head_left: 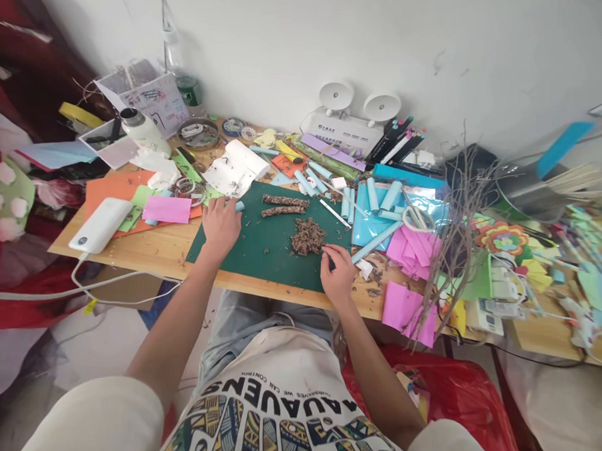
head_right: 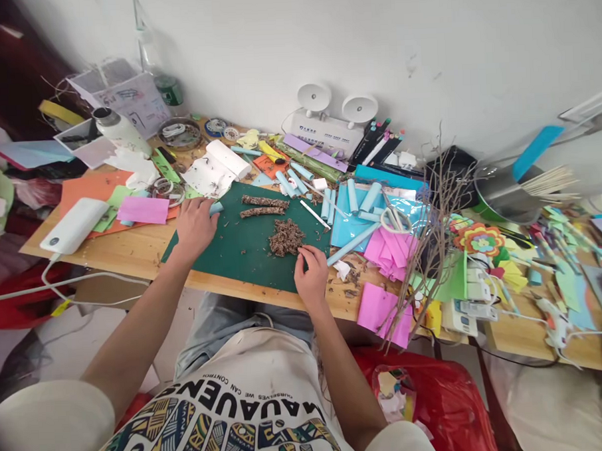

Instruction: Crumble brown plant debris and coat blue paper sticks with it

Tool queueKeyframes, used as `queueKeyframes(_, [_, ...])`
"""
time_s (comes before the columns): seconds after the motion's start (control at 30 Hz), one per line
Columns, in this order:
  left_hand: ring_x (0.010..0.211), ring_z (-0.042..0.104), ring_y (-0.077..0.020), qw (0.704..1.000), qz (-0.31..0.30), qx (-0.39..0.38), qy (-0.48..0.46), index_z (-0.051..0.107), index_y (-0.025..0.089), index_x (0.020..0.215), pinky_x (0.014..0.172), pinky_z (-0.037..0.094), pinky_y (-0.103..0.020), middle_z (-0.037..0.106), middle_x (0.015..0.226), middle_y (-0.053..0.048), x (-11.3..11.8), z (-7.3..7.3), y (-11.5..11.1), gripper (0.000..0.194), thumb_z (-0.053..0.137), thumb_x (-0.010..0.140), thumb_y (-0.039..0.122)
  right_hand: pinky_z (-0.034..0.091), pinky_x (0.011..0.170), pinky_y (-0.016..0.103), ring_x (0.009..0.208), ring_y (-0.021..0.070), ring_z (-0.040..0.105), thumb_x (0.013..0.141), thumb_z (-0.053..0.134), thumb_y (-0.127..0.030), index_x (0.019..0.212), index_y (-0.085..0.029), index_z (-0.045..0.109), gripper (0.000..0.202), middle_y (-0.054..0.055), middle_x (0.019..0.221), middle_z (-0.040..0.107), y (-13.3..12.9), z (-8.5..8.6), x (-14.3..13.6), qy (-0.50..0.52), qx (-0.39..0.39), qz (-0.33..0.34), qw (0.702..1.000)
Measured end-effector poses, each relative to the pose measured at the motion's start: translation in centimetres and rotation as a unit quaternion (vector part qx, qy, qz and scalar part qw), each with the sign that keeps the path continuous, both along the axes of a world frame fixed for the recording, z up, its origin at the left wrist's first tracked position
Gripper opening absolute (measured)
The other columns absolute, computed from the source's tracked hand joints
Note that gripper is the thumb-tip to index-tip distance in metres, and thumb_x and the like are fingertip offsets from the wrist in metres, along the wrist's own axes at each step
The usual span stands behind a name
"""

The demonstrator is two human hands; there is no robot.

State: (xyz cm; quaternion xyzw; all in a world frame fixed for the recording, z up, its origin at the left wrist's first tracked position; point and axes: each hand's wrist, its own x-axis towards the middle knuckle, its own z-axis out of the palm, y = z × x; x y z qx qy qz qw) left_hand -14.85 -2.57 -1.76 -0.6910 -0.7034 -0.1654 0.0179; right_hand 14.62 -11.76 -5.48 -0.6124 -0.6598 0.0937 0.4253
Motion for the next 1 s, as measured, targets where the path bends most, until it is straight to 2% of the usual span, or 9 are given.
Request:
queueKeyframes(0.07, [0.119,0.048,-0.0369,1.0,-0.01,0.004,0.002,0.062,0.015,0.12,0.1,0.041,-0.052,0.06,0.123,-0.017,0.3,0.2,0.1,0.033,0.055,0.089,0.024,0.053,0.092,0.042,0.1,0.0231,0.064,0.093,0.05,-0.021,0.102,-0.018,0.072,0.024,0.012,0.104,0.07,0.1,0.1,-0.1,0.005,-0.002,0.005,1.0])
queueKeyframes(0.23, [0.119,0.048,-0.0325,0.989,-0.145,-0.003,0.014,0.062,0.014,0.119,0.102,0.043,-0.044,0.057,0.124,-0.016,4.2,-0.7,0.8,0.032,0.055,0.09,0.025,0.053,0.092,0.043,0.101,0.0234,0.063,0.093,0.05,-0.021,0.102,-0.019,0.072,0.024,0.012,0.104,0.069,0.3,0.3,-0.6,-0.004,0.012,0.01,1.0])
queueKeyframes(0.3, [0.119,0.047,-0.0339,0.989,-0.144,-0.001,0.02,0.062,0.01,0.118,0.102,0.042,-0.045,0.055,0.126,-0.02,5.7,-1.6,1.2,0.033,0.057,0.09,0.026,0.053,0.092,0.043,0.101,0.0235,0.062,0.093,0.05,-0.02,0.102,-0.019,0.071,0.024,0.012,0.104,0.069,0.3,0.3,-0.8,-0.012,0.018,0.014,1.0])
queueKeyframes(0.4, [0.111,0.051,-0.033,0.989,-0.147,-0.02,0.006,0.065,0.01,0.107,0.099,0.044,-0.046,0.061,0.112,-0.018,6.6,-2.8,2.0,0.024,0.05,0.093,0.024,0.053,0.092,0.043,0.102,0.0234,0.062,0.093,0.049,-0.02,0.104,-0.02,0.071,0.024,0.012,0.106,0.069,0.0,0.3,-0.8,-0.018,0.018,0.023,0.999])
queueKeyframes(0.47, [0.106,0.054,-0.0314,0.989,-0.142,-0.024,-0.017,0.066,0.012,0.105,0.097,0.044,-0.046,0.063,0.105,-0.016,6.5,-3.2,2.3,0.024,0.047,0.095,0.023,0.053,0.092,0.044,0.103,0.0235,0.062,0.093,0.049,-0.02,0.104,-0.021,0.071,0.024,0.012,0.107,0.069,-0.2,0.3,-0.6,-0.024,0.018,0.026,0.999])
queueKeyframes(0.6, [0.099,0.059,-0.0276,0.99,-0.113,-0.023,-0.078,0.064,0.014,0.11,0.09,0.048,-0.041,0.063,0.109,-0.014,5.8,-3.1,2.2,0.025,0.047,0.096,0.025,0.053,0.092,0.043,0.102,0.0235,0.062,0.094,0.049,-0.021,0.104,-0.02,0.07,0.024,0.012,0.106,0.069,0.5,0.8,-0.2,-0.038,0.028,0.028,0.998])
queueKeyframes(0.7, [0.104,0.058,-0.0281,0.988,-0.119,-0.026,-0.09,0.061,0.014,0.117,0.092,0.047,-0.04,0.062,0.112,-0.015,5.5,-3.0,1.9,0.028,0.051,0.095,0.026,0.052,0.093,0.042,0.101,0.0249,0.062,0.092,0.051,-0.023,0.105,-0.017,0.071,0.024,0.012,0.103,0.07,3.4,1.9,-0.2,-0.079,0.004,0.049,0.996])
queueKeyframes(0.83, [0.111,0.053,-0.031,0.987,-0.142,-0.025,-0.07,0.059,0.014,0.125,0.098,0.044,-0.044,0.061,0.116,-0.016,5.9,-3.3,1.8,0.036,0.056,0.092,0.028,0.053,0.089,0.042,0.097,0.0277,0.066,0.089,0.056,-0.019,0.11,-0.018,0.071,0.026,0.011,0.104,0.073,9.3,3.8,-1.0,-0.165,-0.119,0.101,0.974])
queueKeyframes(1.0, [0.104,0.055,-0.0288,0.985,-0.161,-0.032,-0.054,0.065,0.017,0.117,0.093,0.047,-0.043,0.064,0.106,-0.014,5.9,-3.9,2.5,0.03,0.047,0.094,0.022,0.053,0.085,0.038,0.092,0.028,0.069,0.089,0.056,-0.018,0.104,-0.017,0.074,0.022,0.012,0.094,0.075,13.9,4.5,-3.7,-0.265,-0.169,0.124,0.941])
